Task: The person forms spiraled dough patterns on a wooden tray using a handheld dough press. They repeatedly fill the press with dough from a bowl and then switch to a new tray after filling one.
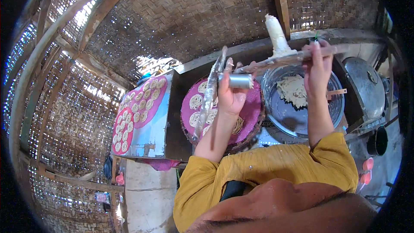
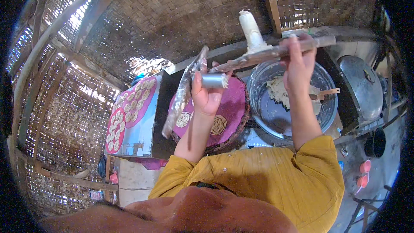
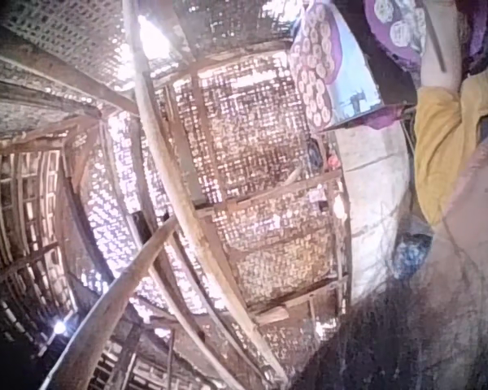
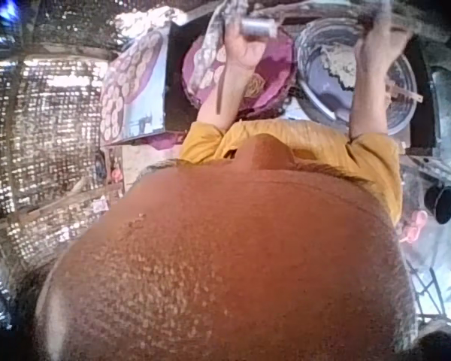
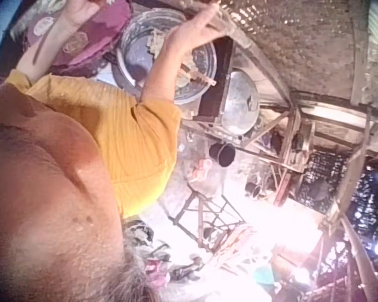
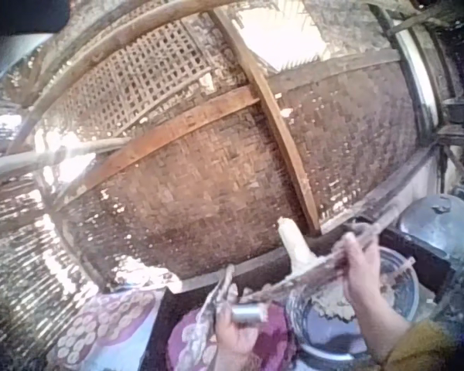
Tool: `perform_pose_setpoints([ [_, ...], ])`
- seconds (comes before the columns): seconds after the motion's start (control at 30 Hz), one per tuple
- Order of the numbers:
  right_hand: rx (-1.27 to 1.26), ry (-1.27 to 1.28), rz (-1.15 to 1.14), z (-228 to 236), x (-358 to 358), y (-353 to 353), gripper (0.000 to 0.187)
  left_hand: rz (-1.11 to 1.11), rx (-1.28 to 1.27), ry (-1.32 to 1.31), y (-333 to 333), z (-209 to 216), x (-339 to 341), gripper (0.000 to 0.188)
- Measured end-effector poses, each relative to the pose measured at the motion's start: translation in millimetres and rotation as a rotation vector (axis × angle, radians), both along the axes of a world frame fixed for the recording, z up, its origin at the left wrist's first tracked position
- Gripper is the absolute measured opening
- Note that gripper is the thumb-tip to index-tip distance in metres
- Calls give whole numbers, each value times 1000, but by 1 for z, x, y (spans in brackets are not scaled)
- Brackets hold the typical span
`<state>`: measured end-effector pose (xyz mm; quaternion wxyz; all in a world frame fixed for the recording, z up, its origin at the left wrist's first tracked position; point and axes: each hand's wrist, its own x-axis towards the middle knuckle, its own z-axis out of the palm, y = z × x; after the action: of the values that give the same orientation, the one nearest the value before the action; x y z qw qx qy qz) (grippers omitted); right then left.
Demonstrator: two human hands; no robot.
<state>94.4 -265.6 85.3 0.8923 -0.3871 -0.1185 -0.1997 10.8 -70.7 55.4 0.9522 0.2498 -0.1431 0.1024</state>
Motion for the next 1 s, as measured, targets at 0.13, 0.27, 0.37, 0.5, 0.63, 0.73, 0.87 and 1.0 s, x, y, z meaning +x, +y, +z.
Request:
perform_pose_setpoints([
  [0.13, -314, -188, 273, -20, -13, 27, 63, 70, -197, 226, -2, -8, 5, 37],
  [0.27, -485, -79, 626, -48, -30, 46, 73, 14, -320, 310, -9, -12, 0, 41],
  [0.37, -416, -37, 747, -53, -35, 55, 74, -24, -346, 307, -10, -12, -3, 42],
  [0.5, -324, 31, 805, -51, -44, 60, 68, -23, -380, 297, -13, -12, -8, 43],
  [0.63, -353, 67, 806, -58, -43, 62, 57, -13, -361, 331, -15, -11, -10, 42],
  [0.73, -357, 92, 799, -61, -43, 63, 50, -53, -347, 332, -15, -13, -11, 40],
  [0.87, -358, 86, 822, -64, -43, 63, 47, -43, -347, 339, -22, -8, -15, 38],
  [1.0, -336, 82, 843, -65, -44, 64, 57, 9, -279, 342, -26, -5, -19, 36],
])
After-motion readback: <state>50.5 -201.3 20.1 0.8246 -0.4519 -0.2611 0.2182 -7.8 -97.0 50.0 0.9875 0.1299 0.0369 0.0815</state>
